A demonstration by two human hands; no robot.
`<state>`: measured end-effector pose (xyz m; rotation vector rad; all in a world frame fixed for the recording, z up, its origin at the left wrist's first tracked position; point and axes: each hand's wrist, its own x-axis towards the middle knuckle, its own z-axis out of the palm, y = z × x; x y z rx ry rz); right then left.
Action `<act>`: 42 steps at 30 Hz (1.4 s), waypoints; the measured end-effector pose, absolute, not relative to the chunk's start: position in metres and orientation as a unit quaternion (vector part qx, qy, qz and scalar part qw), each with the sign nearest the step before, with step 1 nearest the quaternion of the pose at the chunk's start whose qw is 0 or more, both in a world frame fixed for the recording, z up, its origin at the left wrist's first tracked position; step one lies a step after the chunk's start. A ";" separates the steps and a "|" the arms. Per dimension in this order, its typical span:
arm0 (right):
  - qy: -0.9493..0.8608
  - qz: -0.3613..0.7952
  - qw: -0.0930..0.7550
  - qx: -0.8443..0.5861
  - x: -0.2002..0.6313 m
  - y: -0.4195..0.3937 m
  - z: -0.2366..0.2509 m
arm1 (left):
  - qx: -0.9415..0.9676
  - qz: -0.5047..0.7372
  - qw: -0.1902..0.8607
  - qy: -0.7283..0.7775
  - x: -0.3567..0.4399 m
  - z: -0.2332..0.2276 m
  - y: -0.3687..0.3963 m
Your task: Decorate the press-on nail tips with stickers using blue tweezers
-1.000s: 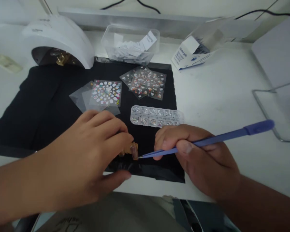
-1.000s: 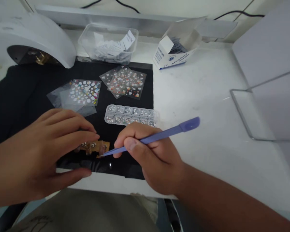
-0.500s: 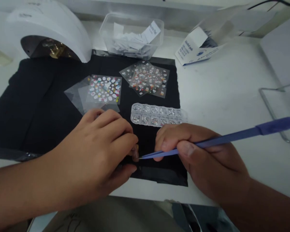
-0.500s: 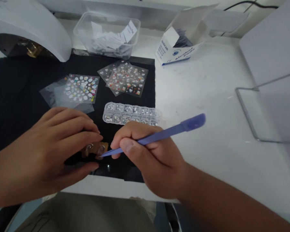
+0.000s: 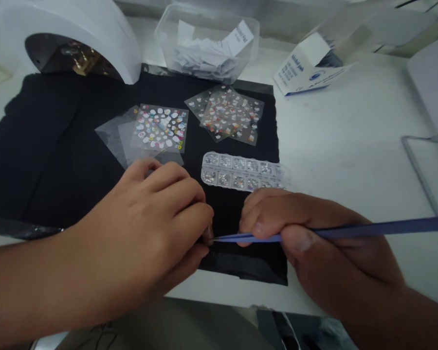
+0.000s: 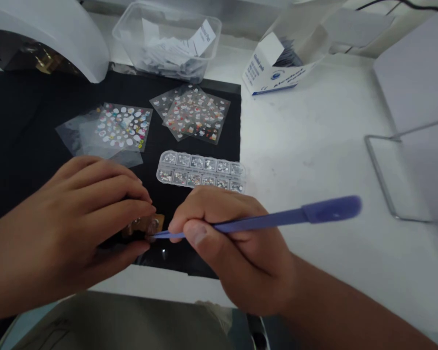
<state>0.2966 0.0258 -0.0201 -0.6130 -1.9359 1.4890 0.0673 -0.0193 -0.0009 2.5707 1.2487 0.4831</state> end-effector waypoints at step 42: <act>-0.725 0.564 0.317 -0.235 0.295 0.024 -0.020 | 0.877 0.174 0.119 0.432 0.069 -0.003 -0.019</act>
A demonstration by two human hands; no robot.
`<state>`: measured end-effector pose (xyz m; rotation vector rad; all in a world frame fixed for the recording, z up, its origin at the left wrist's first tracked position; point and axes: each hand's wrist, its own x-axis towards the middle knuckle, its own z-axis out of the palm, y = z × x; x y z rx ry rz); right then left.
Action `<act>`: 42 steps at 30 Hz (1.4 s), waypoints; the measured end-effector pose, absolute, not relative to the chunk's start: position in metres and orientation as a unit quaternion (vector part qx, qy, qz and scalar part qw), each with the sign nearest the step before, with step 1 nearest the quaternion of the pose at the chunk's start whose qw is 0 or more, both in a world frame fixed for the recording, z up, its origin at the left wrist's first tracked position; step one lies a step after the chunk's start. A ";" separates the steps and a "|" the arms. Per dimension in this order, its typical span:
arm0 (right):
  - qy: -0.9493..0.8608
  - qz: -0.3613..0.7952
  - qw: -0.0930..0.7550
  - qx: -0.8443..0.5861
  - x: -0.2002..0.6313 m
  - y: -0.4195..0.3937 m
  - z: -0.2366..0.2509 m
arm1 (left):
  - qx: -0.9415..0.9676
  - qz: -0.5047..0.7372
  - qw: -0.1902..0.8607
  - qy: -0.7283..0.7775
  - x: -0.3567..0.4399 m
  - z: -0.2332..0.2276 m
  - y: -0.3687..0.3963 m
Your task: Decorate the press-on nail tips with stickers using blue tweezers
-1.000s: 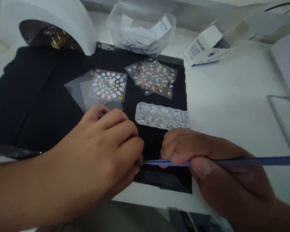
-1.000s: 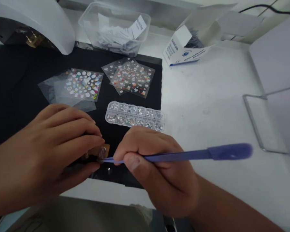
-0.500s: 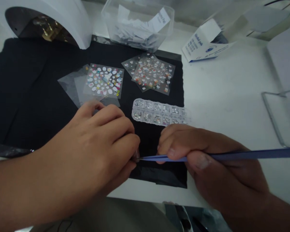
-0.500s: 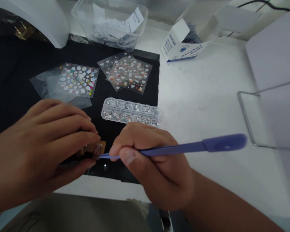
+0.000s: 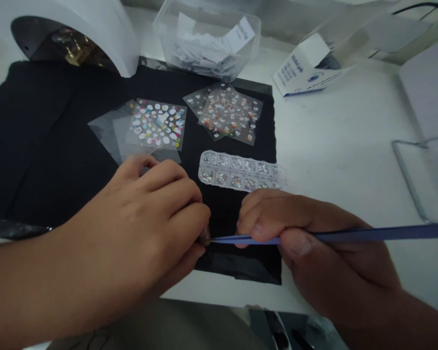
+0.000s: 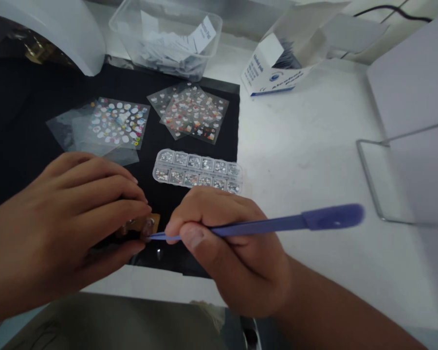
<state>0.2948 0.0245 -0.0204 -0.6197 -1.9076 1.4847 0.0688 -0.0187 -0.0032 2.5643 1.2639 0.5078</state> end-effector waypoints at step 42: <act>-0.728 0.560 0.328 -0.222 0.295 0.027 -0.021 | 0.879 0.179 0.107 0.430 0.068 -0.004 -0.020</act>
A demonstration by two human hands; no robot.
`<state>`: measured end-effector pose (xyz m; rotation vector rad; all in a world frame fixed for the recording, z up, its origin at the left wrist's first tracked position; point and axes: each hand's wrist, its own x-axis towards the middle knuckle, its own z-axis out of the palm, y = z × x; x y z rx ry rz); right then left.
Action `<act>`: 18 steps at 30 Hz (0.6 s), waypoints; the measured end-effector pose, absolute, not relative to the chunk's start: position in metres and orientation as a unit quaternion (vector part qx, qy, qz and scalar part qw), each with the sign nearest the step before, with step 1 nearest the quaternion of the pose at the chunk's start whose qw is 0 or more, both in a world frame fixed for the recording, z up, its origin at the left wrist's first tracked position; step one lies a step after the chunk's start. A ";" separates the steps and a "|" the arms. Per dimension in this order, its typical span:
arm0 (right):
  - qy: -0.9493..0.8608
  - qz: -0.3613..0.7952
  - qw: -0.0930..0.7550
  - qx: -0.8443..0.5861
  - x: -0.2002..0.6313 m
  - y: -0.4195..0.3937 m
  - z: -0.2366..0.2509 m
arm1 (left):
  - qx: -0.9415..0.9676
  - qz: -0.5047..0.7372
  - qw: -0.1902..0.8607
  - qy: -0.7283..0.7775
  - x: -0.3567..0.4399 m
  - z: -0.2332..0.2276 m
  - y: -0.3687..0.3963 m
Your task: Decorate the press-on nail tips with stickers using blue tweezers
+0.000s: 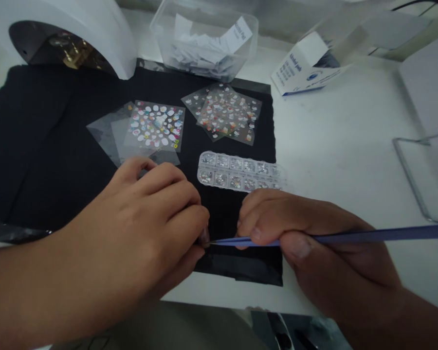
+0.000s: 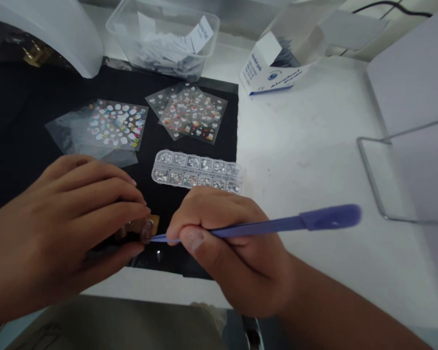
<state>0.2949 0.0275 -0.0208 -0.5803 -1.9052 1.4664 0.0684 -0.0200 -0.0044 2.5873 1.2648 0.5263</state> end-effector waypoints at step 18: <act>-0.724 0.566 0.325 -0.222 0.297 0.028 -0.021 | 0.880 0.179 0.108 0.427 0.068 -0.005 -0.020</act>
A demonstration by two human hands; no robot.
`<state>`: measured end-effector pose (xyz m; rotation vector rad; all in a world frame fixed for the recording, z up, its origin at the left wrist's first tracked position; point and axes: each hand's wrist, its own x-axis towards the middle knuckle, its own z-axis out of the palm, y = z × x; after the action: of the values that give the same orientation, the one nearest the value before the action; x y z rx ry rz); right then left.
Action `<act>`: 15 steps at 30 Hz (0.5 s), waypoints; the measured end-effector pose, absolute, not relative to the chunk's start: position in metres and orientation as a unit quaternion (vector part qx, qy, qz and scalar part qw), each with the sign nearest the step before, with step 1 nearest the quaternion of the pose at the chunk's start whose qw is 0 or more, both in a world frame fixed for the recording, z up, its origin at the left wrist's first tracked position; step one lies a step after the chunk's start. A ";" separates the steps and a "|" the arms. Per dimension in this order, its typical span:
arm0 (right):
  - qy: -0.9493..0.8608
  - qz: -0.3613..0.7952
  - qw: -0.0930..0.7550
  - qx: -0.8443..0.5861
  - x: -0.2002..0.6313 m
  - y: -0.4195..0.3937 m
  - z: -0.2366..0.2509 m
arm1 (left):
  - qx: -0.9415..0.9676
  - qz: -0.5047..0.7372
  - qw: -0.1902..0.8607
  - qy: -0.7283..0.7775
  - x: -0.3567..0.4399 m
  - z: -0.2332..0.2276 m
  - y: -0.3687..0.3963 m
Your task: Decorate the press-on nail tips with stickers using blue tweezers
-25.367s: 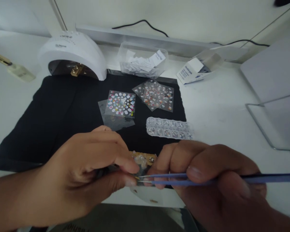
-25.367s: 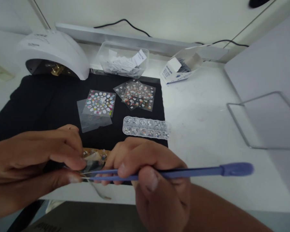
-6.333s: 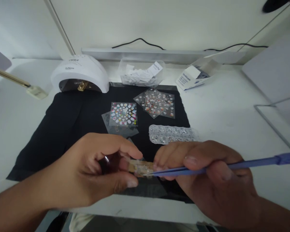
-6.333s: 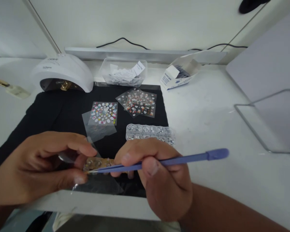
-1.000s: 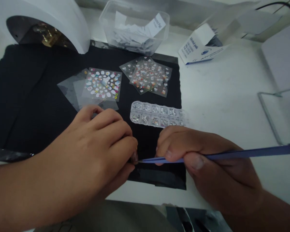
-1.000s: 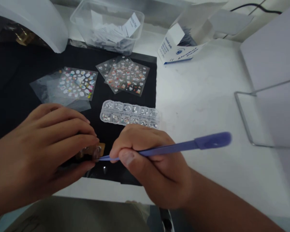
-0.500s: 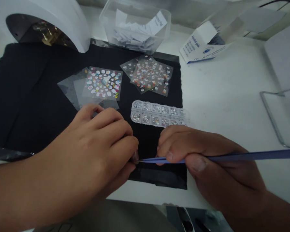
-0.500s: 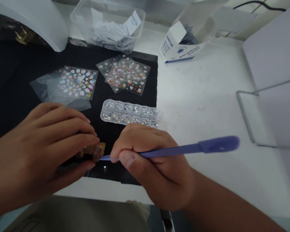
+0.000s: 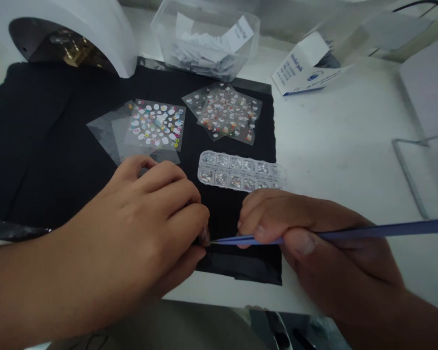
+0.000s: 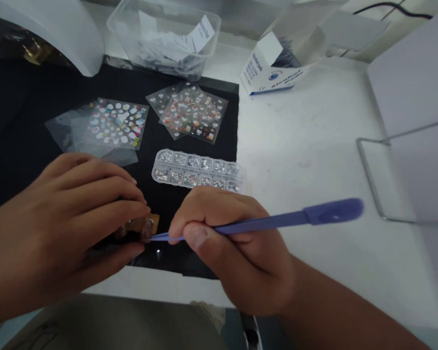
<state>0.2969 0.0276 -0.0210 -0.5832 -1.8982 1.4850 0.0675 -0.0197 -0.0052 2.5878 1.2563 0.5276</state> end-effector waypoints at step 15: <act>-0.727 0.558 0.332 -0.222 0.296 0.028 -0.018 | 0.877 0.183 0.111 0.431 0.067 -0.004 -0.021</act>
<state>0.2957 0.0280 -0.0183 -0.5804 -1.8991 1.4584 0.0671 -0.0207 -0.0045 2.5756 1.2654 0.5374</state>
